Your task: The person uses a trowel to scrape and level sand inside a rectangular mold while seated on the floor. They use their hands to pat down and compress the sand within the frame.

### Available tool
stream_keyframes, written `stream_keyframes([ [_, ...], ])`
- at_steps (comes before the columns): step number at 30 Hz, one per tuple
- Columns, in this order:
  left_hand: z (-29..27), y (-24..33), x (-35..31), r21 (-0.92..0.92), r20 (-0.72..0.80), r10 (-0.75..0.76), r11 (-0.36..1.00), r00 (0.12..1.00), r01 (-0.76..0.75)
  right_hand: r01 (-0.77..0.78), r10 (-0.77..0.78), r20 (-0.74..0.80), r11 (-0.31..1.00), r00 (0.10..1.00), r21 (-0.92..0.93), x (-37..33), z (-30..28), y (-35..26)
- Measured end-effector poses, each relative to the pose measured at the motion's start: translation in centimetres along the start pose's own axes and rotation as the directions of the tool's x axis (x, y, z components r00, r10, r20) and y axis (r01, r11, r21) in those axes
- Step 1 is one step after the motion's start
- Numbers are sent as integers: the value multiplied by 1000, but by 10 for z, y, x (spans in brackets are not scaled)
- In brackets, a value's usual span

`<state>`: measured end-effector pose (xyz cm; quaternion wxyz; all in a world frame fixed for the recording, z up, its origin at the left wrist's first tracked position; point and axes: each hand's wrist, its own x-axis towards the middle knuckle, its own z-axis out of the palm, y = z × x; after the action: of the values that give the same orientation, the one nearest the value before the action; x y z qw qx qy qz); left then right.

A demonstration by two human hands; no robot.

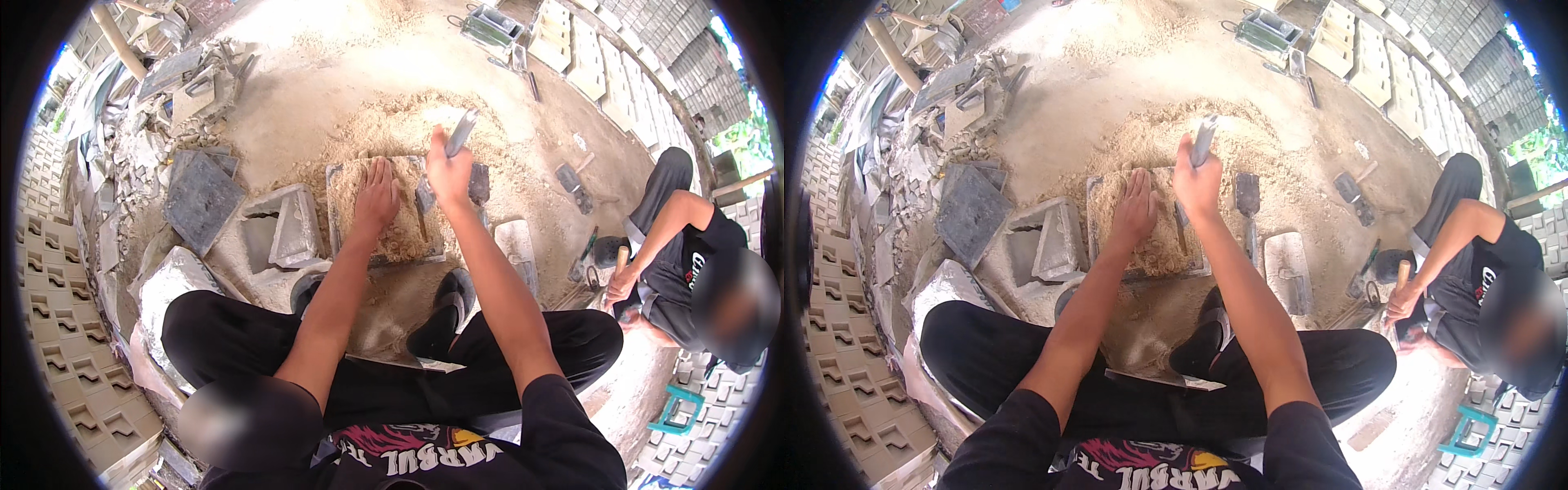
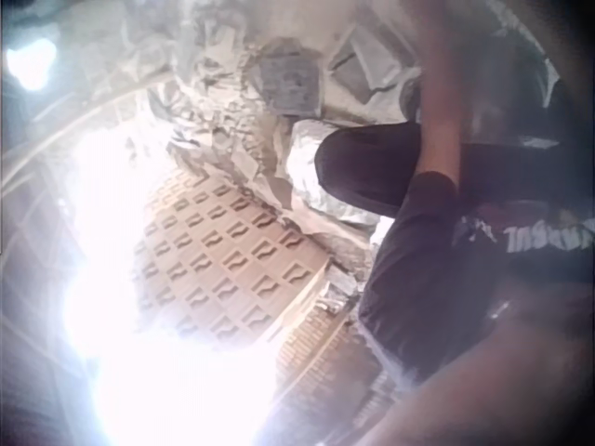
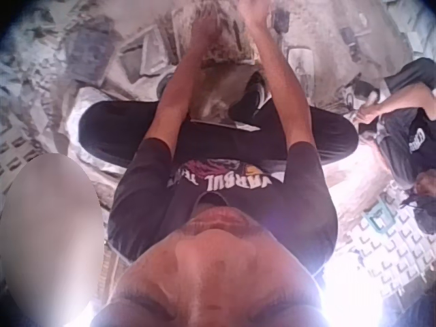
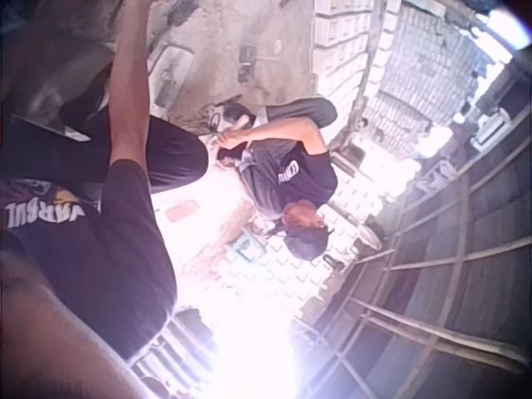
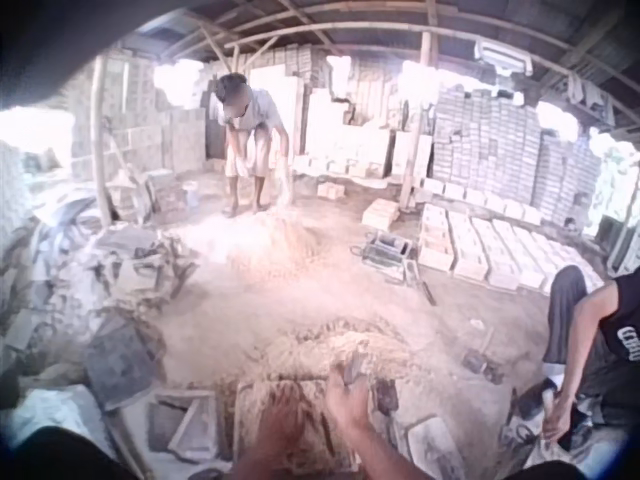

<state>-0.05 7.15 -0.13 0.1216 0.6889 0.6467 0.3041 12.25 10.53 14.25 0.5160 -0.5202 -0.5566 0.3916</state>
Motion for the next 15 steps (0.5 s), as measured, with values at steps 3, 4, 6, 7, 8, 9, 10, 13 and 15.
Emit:
stream_keyframes([
  [3,3,1,-7,102,-51,-72,992,996,77,55,-28,-178,987,984,149,-12,1,-5],
  [4,3,3,-1,116,-32,-62,991,998,66,118,-98,-149,984,984,131,-15,2,3],
  [6,5,7,9,145,19,-46,989,999,43,43,-39,-104,998,994,41,4,8,11],
  [7,5,9,10,134,68,-4,991,998,-5,2,-3,-84,1000,996,-7,10,11,5],
  [8,5,10,11,120,116,38,991,992,-52,-36,47,-105,994,993,104,15,10,0],
  [9,1,10,14,110,160,82,989,984,-100,-25,37,-131,995,991,92,12,12,-6],
  [10,-4,18,19,39,175,77,996,981,-85,-6,18,-162,997,987,74,8,9,-11],
  [13,-7,25,17,-119,148,88,990,985,-70,8,-7,-125,1000,992,14,16,16,-1],
  [15,2,-4,11,-134,10,104,986,995,-102,-10,7,-65,998,998,-56,31,30,-13],
])
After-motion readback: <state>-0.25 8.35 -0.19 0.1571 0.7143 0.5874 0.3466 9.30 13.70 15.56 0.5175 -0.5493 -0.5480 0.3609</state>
